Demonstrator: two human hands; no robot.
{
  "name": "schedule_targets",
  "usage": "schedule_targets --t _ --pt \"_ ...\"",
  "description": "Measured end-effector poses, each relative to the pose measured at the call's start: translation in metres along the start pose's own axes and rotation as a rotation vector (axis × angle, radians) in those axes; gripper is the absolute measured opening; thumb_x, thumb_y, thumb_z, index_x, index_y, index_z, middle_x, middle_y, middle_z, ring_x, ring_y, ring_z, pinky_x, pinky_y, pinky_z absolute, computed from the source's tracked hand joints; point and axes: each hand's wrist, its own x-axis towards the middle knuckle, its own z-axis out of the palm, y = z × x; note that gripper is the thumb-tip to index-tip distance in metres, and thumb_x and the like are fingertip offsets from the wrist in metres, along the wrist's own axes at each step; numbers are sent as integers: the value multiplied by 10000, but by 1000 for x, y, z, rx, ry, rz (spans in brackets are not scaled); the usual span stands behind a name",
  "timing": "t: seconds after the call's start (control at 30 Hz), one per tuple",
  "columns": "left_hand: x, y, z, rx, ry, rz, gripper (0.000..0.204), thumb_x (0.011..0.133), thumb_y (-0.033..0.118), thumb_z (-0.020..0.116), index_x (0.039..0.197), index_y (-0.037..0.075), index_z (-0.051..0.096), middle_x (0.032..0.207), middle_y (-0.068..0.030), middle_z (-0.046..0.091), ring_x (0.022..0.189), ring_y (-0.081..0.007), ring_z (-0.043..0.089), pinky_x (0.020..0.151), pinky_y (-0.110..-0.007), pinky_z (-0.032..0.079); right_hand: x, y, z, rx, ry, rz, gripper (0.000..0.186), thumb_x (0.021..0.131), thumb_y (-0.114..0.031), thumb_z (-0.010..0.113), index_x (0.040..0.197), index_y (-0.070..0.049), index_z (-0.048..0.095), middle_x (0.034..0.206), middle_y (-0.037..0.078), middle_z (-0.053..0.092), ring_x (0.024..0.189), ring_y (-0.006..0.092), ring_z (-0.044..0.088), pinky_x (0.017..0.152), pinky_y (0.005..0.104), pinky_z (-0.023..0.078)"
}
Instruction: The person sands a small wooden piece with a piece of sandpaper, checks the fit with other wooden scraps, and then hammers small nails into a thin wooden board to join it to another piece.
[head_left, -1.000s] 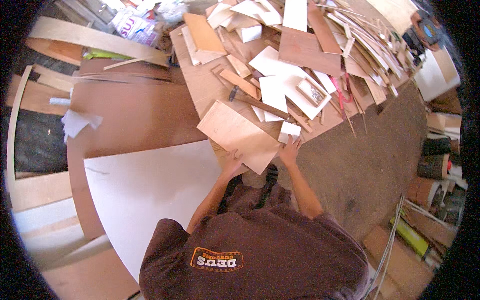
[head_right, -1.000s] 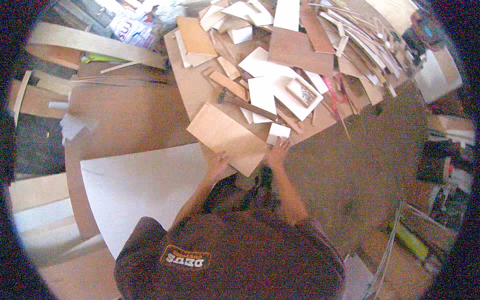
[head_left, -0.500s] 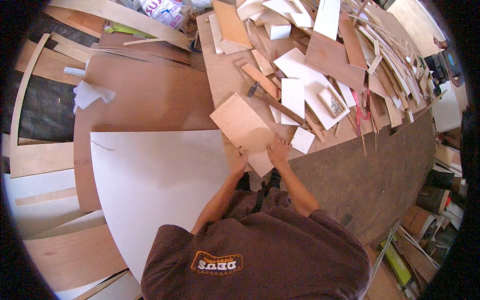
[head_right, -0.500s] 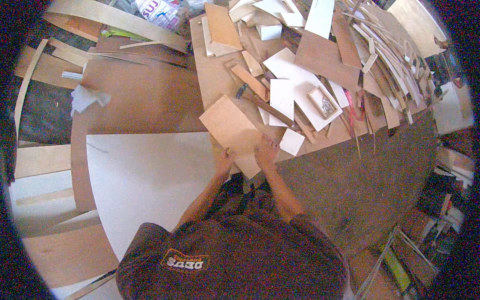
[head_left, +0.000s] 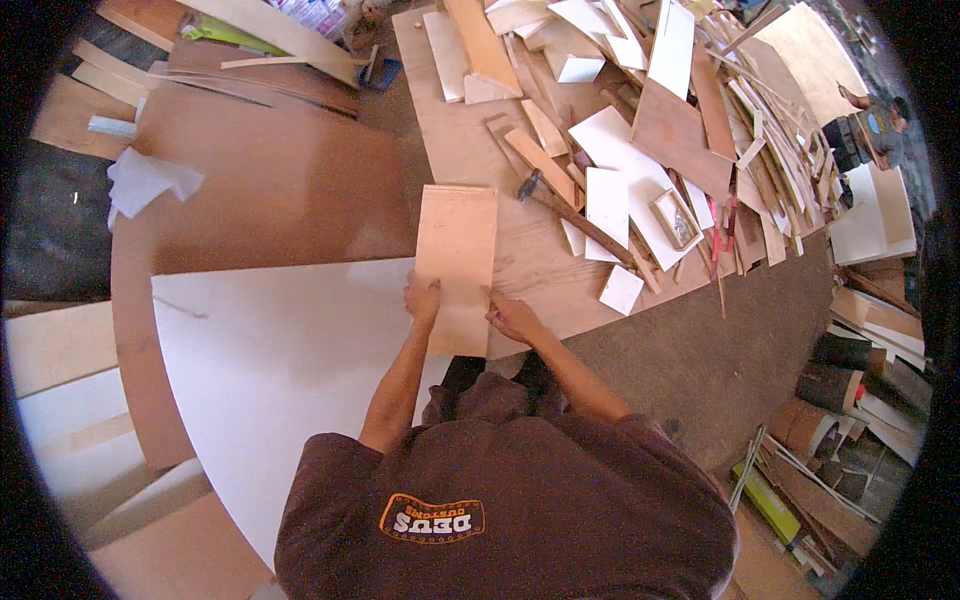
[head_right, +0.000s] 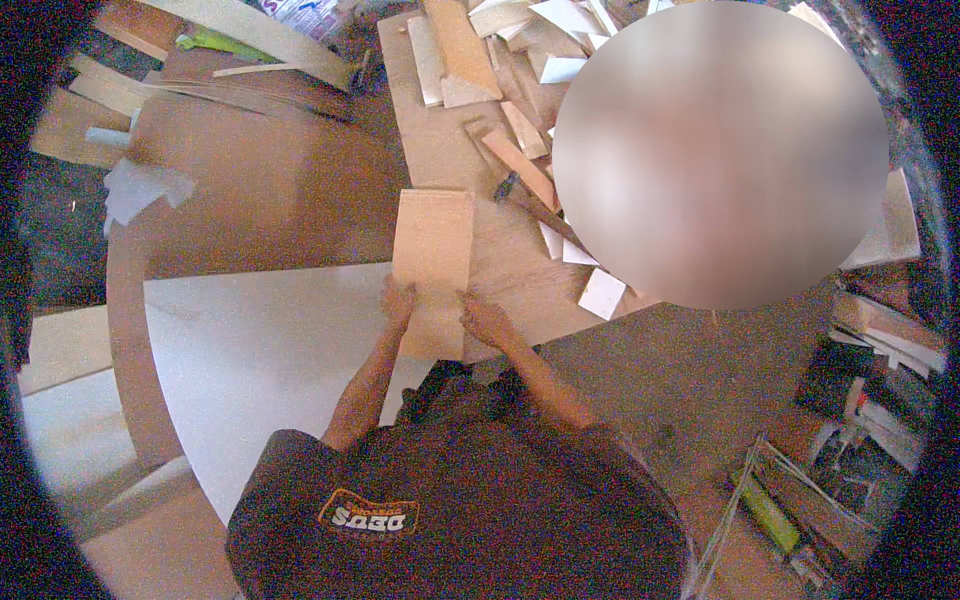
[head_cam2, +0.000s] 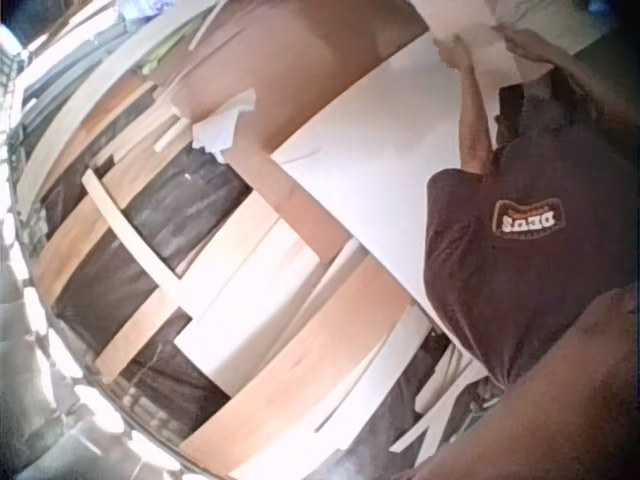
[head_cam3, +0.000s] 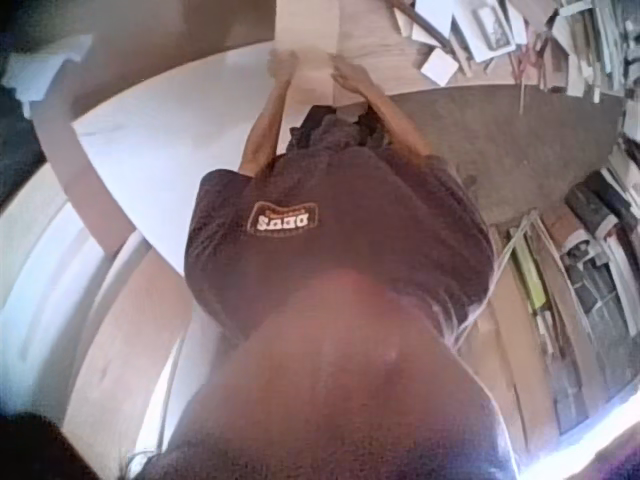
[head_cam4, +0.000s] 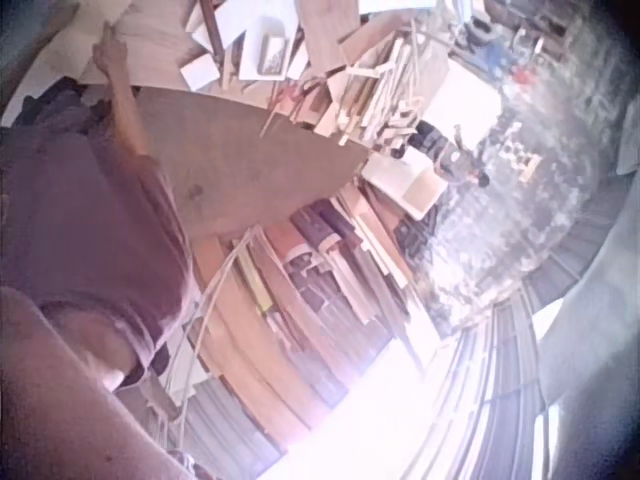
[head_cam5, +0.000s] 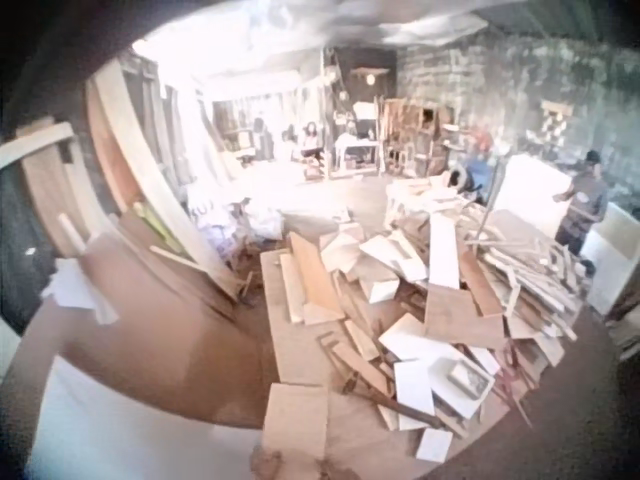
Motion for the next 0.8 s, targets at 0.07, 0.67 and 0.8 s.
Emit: schedule_targets --t 0.07,0.67,0.8 --pt "34 -10 -6 225 -77 91 833 856 456 649 1455 -18 318 1430 -263 410 1334 -453 355 1117 -545 249 10 -5 -7 71 176 -93 576 891 -252 601 1417 -124 406 1051 175 643 974 359 614 886 499 457" --pt "-102 201 41 359 -476 730 893 781 292 740 1511 88 268 1549 -316 107 1438 -479 98 1171 -563 90 -76 135 -82 148 759 1159 1022 712 -397 797 1498 -105 212 1501 274 249 1401 448 238 1083 612 268" --pt "-41 149 43 242 -263 655 911 766 237 727 1522 92 240 1551 -308 107 1432 -485 112 1171 -553 106 -62 105 -93 107 870 1105 1043 657 -383 835 1468 -74 256 1435 239 350 1329 428 334 1055 583 300"
